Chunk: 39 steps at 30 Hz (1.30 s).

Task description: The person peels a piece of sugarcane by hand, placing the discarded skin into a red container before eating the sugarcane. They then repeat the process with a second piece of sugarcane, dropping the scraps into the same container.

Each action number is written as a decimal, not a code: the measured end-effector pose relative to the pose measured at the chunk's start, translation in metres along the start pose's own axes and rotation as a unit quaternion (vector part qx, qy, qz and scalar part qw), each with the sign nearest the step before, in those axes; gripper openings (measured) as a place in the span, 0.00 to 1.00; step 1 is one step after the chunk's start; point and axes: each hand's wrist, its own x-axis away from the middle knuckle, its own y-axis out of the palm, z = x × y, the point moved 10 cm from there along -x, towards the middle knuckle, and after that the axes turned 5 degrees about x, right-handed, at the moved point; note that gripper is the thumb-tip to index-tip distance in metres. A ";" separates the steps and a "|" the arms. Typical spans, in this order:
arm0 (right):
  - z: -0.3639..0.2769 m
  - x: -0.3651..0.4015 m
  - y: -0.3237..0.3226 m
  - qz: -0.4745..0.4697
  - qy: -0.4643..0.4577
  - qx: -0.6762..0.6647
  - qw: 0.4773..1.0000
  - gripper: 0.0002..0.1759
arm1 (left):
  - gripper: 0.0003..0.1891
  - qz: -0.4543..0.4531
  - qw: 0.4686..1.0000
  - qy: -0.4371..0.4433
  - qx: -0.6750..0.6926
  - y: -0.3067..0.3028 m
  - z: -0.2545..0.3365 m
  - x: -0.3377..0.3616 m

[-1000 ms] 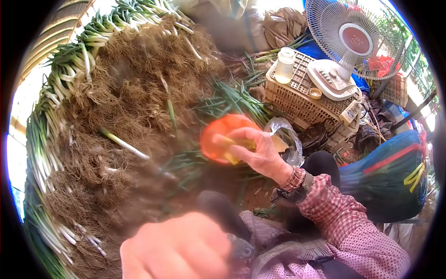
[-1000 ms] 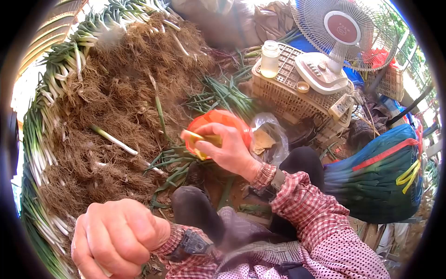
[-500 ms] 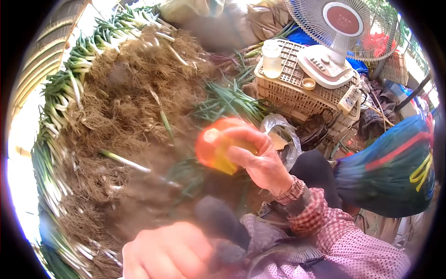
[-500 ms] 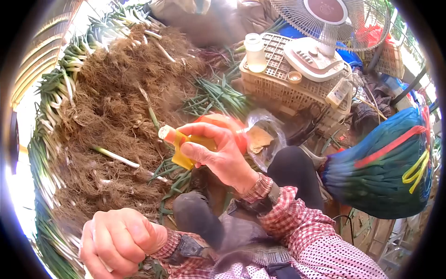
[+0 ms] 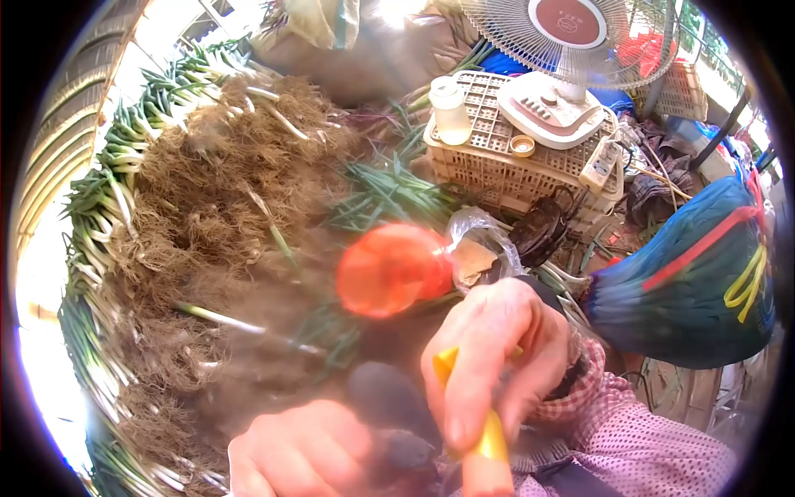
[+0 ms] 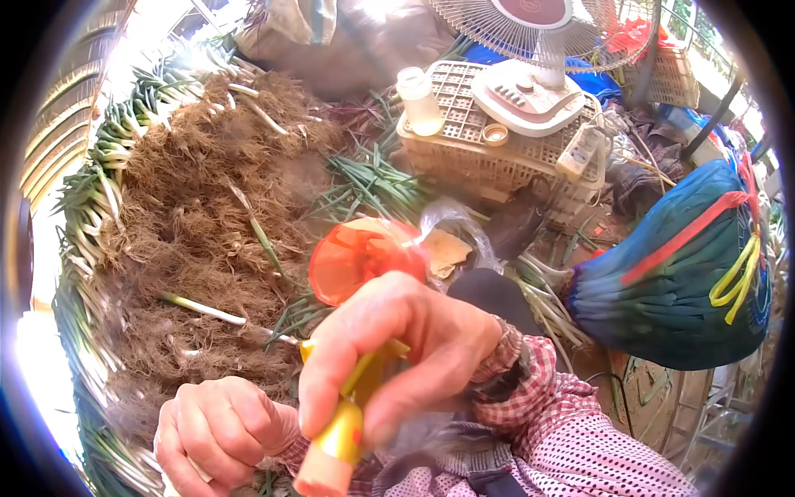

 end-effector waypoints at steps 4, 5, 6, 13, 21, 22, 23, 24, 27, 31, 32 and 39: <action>-0.006 -0.002 0.010 -0.045 -0.023 0.022 0.998 0.17 | 0.05 -0.023 0.999 -0.029 -0.009 0.005 -0.005 -0.002; -0.006 -0.002 0.011 -0.043 -0.026 0.019 0.999 0.17 | 0.05 -0.023 0.999 -0.027 -0.009 0.006 -0.005 -0.002; -0.004 -0.002 0.011 -0.038 -0.022 0.019 0.999 0.16 | 0.04 -0.023 0.999 -0.025 -0.010 0.006 -0.004 -0.001; -0.005 -0.007 0.026 -0.105 -0.044 0.047 0.992 0.17 | 0.06 -0.041 0.999 -0.019 -0.012 0.011 0.005 0.003; -0.002 -0.004 0.030 -0.069 -0.141 -0.023 0.987 0.15 | 0.06 -0.068 0.997 -0.034 -0.032 0.015 0.009 0.002; -0.002 -0.004 0.030 -0.066 -0.141 -0.020 0.988 0.15 | 0.06 -0.070 0.996 -0.035 -0.035 0.016 0.009 0.002; -0.003 -0.004 0.030 -0.063 -0.141 -0.017 0.988 0.14 | 0.06 -0.071 0.996 -0.033 -0.036 0.016 0.009 0.002; -0.002 -0.005 0.033 -0.084 -0.110 0.016 0.990 0.15 | 0.06 -0.071 0.996 -0.031 -0.035 0.016 0.008 0.002; -0.005 -0.006 0.035 -0.125 -0.050 0.081 0.988 0.18 | 0.06 -0.072 0.996 -0.038 -0.034 0.016 0.006 0.001; -0.008 -0.006 0.033 -0.117 -0.065 0.072 0.988 0.17 | 0.06 -0.067 0.996 -0.040 -0.045 0.016 0.006 0.002; -0.008 -0.006 0.033 -0.115 -0.068 0.064 0.989 0.17 | 0.06 -0.065 0.996 -0.039 -0.046 0.015 0.006 0.002; -0.013 -0.004 0.034 -0.126 -0.070 0.094 0.985 0.18 | 0.06 -0.055 0.997 -0.029 -0.049 0.015 0.007 0.003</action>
